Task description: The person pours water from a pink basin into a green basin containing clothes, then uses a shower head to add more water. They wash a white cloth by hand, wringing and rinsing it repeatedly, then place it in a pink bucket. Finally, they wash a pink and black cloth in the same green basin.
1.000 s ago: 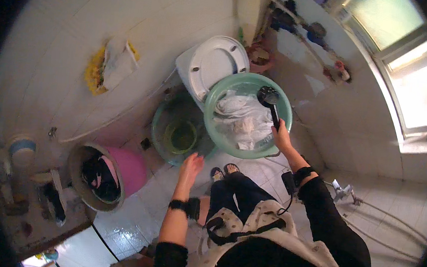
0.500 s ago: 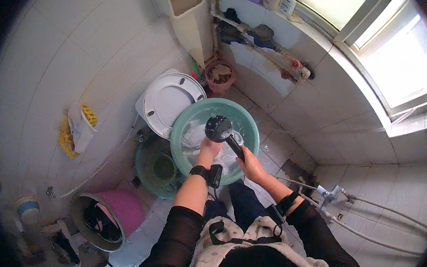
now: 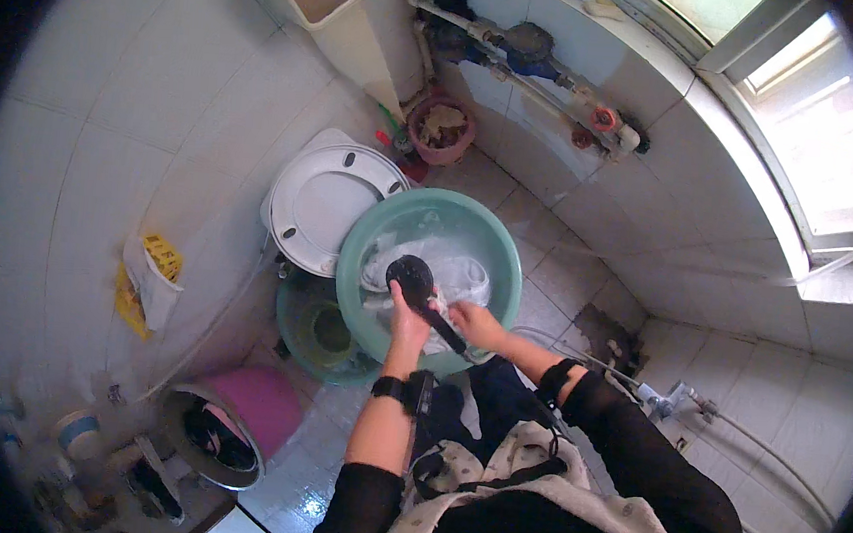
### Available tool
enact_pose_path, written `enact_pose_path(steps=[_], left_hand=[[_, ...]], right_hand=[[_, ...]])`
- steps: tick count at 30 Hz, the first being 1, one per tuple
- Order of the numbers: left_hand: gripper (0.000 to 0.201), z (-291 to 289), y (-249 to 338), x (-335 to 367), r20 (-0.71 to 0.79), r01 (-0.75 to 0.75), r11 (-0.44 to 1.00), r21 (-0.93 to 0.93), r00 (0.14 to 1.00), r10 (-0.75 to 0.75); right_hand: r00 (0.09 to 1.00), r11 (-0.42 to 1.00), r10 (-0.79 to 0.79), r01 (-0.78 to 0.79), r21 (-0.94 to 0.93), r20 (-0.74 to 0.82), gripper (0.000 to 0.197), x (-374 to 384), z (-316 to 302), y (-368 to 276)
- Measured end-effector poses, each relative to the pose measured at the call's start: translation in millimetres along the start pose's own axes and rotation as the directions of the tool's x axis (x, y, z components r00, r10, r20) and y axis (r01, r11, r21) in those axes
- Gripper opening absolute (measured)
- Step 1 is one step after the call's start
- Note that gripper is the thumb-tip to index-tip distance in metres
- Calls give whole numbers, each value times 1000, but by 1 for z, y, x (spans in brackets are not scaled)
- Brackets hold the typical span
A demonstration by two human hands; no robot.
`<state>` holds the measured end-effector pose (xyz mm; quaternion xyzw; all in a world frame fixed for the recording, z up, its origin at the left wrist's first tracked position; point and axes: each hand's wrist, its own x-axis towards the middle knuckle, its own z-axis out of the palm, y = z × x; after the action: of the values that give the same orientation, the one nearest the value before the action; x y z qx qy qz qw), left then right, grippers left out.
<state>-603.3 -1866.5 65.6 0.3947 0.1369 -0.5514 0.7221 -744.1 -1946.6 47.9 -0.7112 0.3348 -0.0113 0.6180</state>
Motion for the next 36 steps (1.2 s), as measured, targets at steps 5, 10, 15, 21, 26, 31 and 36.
enact_pose_path(steps=[5, 10, 15, 21, 26, 31, 36], left_hand=[[55, -2, -10, -20, -138, -2, 1000, 3, 990, 2], [61, -5, 0, -25, -174, 44, 998, -36, 984, -50], [63, -22, 17, -14, -218, 116, 991, 64, 971, -100], [66, -30, 18, -11, -213, 45, 993, 110, 977, -21], [67, -21, 23, -16, -183, 90, 987, 130, 981, -65], [66, 2, 27, -31, -77, 152, 986, 61, 986, -148], [59, 37, 23, -61, -46, 158, 987, 6, 986, -157]], right_hand=[[952, 400, 203, -295, 868, 230, 27, 91, 14, -2], [992, 935, -82, 43, 352, 97, 26, 99, 25, 11], [951, 978, 129, -169, -123, -282, 31, -38, -84, 51], [192, 546, -227, -786, -289, -955, 46, -293, -188, 105], [156, 645, 380, -752, 140, -912, 57, -335, -180, 159], [393, 537, 309, -824, -183, -866, 52, -288, -187, 109], [919, 981, 15, -90, -174, -393, 61, -188, -47, -42]])
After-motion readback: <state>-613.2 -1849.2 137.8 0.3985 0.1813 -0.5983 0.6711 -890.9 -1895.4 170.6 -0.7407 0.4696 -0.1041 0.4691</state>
